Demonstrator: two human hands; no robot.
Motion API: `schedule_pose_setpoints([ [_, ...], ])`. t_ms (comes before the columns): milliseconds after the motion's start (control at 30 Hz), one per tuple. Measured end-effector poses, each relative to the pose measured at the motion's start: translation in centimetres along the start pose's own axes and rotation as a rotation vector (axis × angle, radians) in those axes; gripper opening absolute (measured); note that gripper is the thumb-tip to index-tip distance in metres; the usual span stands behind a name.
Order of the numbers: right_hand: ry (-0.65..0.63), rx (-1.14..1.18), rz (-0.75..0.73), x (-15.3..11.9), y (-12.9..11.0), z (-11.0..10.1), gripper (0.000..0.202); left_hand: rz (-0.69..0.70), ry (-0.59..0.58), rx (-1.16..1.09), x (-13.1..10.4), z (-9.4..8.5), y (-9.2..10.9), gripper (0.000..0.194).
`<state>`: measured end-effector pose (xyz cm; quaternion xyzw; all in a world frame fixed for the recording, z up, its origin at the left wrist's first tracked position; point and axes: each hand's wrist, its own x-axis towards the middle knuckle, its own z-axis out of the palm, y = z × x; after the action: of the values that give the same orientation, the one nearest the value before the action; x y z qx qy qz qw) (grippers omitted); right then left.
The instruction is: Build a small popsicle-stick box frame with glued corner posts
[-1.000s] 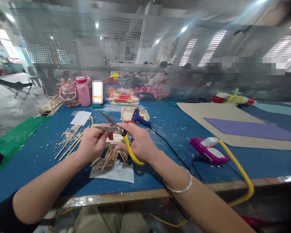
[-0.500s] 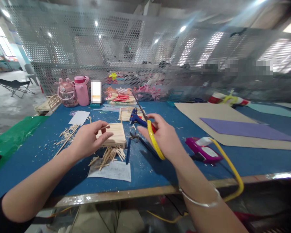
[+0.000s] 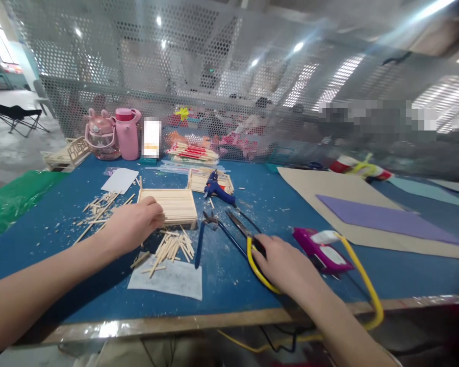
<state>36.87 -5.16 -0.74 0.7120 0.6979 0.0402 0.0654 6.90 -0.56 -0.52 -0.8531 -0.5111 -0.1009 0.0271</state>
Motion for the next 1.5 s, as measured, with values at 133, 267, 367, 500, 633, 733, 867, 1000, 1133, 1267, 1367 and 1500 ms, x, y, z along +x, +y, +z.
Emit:
schedule_pose_setpoints([
  [133, 0.058, -0.094, -0.131, 0.7, -1.4, -1.7, 0.028, -0.047, 0.004, 0.043, 0.8, -0.1, -0.3, 0.02],
  [267, 0.052, 0.039, -0.561, 1.4, -4.6, -2.7, 0.036, -0.074, 0.069, 0.058, -0.1, -0.2, 0.0, 0.026],
  [367, -0.05, -0.008, -0.697, 2.8, -6.5, -2.8, 0.036, 0.077, -0.101, -0.055, -1.3, -0.4, 0.6, 0.032],
  [500, -0.098, -0.012, -0.747, 4.8, -7.0, -2.5, 0.03, 0.196, -0.313, -0.173, -2.0, -0.3, 1.2, 0.03],
  [633, -0.096, 0.002, -0.76, 5.2, -6.2, -2.3, 0.031, 0.101, -0.307, -0.186, -1.4, 0.6, 0.5, 0.013],
  [733, -0.108, 0.017, -0.752, 5.0, -5.8, -2.2, 0.032, -0.004, -0.237, -0.177, -0.8, 1.3, -0.3, 0.018],
  [867, -0.121, 0.026, -0.718, 5.1, -5.4, -2.0, 0.034, -0.11, -0.164, -0.173, -0.6, 1.3, -0.6, 0.02],
  [1000, -0.095, 0.066, -0.687, 4.3, -5.4, -2.5, 0.033, 0.027, -0.215, -0.195, -1.1, 0.2, -0.1, 0.023],
  [1133, -0.152, 0.182, -0.779, 2.4, -6.6, -3.4, 0.021, 0.228, -0.388, -0.218, -1.8, -0.6, 0.4, 0.041],
  [1267, -0.196, 0.176, -0.832, 1.1, -8.2, -3.5, 0.041, 0.221, -0.377, -0.205, -2.1, -0.9, 0.6, 0.032],
  [1367, -0.139, 0.143, -0.821, 0.7, -8.9, -3.1, 0.031, 0.23, -0.316, -0.201, -2.0, -0.7, 0.4, 0.017],
  [1500, 0.089, 0.137, -0.758, 1.2, -9.1, -2.8, 0.013, 0.211, -0.086, -0.187, -1.7, -0.2, -0.2, 0.027],
])
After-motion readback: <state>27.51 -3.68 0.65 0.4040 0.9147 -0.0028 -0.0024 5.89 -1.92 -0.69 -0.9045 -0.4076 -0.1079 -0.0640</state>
